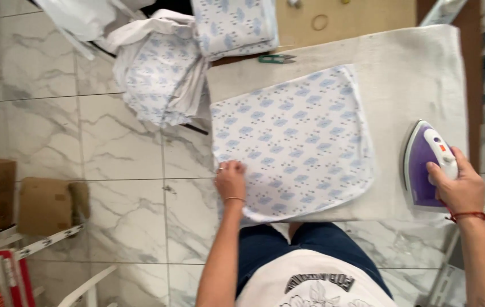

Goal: Ironing and folding small fabric garments on a pressing table

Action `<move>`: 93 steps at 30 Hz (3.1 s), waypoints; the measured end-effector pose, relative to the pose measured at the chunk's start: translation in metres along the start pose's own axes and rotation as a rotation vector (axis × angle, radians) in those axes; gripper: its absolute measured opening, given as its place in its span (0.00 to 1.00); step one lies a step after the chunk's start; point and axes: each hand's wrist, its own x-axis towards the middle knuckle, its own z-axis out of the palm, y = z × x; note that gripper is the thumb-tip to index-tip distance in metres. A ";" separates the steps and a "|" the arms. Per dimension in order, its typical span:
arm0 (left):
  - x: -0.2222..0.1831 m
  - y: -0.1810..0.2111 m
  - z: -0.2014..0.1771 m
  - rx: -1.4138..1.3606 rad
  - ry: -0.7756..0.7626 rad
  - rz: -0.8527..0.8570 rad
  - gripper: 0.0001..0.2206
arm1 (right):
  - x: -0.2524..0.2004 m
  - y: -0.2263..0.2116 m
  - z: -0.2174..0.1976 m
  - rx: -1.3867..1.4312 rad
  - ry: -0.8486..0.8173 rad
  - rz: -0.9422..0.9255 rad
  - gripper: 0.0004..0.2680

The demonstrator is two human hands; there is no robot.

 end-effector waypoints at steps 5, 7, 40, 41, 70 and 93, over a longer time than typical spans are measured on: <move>-0.023 -0.058 -0.034 -0.505 0.155 -0.775 0.06 | 0.011 0.010 -0.007 0.076 -0.025 0.101 0.19; -0.052 -0.115 -0.028 -0.687 0.331 -0.875 0.10 | 0.015 0.017 0.000 0.058 -0.014 0.086 0.18; -0.052 -0.209 -0.110 -2.188 -0.046 -1.275 0.24 | 0.002 -0.078 0.064 0.886 -0.345 0.617 0.07; -0.032 -0.209 -0.126 -1.987 0.107 -1.318 0.20 | 0.023 -0.079 0.067 0.860 -0.358 0.615 0.06; -0.086 -0.121 -0.064 -1.466 0.105 -1.320 0.14 | -0.018 0.076 0.006 -0.415 0.064 -0.131 0.16; -0.088 -0.145 -0.053 -1.883 0.240 -1.372 0.12 | -0.059 0.049 -0.057 -0.369 0.203 0.002 0.18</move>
